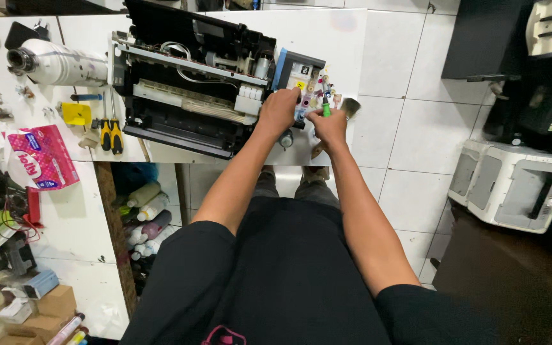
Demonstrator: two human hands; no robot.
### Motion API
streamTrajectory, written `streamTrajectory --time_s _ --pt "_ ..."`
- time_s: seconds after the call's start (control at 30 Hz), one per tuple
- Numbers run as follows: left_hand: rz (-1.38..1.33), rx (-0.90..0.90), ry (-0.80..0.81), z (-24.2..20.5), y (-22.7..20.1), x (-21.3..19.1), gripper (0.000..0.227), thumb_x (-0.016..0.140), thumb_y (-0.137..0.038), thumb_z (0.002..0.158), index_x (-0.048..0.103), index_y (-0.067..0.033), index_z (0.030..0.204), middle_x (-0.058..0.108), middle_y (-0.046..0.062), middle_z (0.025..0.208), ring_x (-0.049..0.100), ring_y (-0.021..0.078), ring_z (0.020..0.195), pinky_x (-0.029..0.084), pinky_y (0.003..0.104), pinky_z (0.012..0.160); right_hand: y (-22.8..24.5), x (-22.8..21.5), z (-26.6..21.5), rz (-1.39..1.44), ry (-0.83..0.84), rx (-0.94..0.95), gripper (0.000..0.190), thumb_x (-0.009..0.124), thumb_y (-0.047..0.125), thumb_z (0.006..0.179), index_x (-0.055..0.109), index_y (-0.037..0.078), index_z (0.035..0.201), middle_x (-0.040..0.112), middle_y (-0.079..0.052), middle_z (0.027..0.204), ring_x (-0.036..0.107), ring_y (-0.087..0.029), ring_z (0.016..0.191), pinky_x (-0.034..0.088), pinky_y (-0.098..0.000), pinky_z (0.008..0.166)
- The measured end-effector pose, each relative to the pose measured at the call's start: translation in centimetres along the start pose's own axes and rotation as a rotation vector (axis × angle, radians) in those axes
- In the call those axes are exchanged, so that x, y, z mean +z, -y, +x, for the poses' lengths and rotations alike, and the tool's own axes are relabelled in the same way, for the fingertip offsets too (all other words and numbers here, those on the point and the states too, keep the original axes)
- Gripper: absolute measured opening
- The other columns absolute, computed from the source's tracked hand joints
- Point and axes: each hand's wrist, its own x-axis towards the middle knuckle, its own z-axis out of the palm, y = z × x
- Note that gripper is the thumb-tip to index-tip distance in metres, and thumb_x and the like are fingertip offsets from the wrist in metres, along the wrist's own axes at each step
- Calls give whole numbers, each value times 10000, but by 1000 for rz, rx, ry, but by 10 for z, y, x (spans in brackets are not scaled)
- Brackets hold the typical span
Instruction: The person cleans the internal components of a disassembled printer using a brush and a small bottle. They apply liquid from the bottle to the brush and scrub various parts of the printer's mechanism, including the print head area and surrounding components.
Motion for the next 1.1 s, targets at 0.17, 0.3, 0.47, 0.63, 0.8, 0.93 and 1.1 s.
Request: streamTrajectory --time_s 0.17,0.3,0.47,0.63,0.8,0.93,1.1 --pt "-23 12 -6 -2 0 -2 230 622 42 943 644 -56 1151 692 187 912 730 487 877 625 572 790 -17 12 32 -207 14 -264 126 866 310 751 856 245 859 662 -29 574 693 -219 634 563 -389 665" --pt "-28 19 -8 -3 -7 -14 182 643 48 937 642 -36 1098 686 203 876 723 489 850 629 574 768 -35 29 55 -395 19 -290 85 850 361 787 838 299 843 739 -66 686 766 -325 788 600 -469 719" --pt "-9 38 -4 -1 -8 -14 159 640 63 931 630 -32 1058 679 202 870 720 489 858 622 581 754 -44 19 65 -424 105 -409 126 836 403 814 840 295 877 729 -79 697 756 -348 793 590 -477 740" --pt "-60 26 7 3 7 3 175 653 53 937 638 -62 1069 674 174 877 725 470 852 618 564 750 2 -37 9 -408 129 -408 268 781 503 889 788 235 873 641 -51 635 698 -283 743 517 -440 780" --pt "-33 36 -6 5 11 10 191 664 54 942 653 -70 1087 689 158 900 738 446 853 622 547 750 18 -72 -51 -371 205 -538 410 489 286 1111 725 172 1428 757 -219 1270 665 -513 1181 518 -630 1047" --pt "7 -41 96 11 9 6 224 656 10 934 647 -134 1105 706 140 974 753 439 931 635 540 817 -7 -60 -34 -423 185 -558 306 649 325 1060 788 299 1332 795 -104 1185 720 -418 1123 582 -554 997" --pt "-11 -37 88 7 7 3 219 657 27 921 648 -112 1090 702 154 995 748 467 943 634 555 815 -18 -39 -19 -501 161 -535 260 664 367 1038 811 377 1252 814 -45 1073 746 -394 1055 612 -533 957"
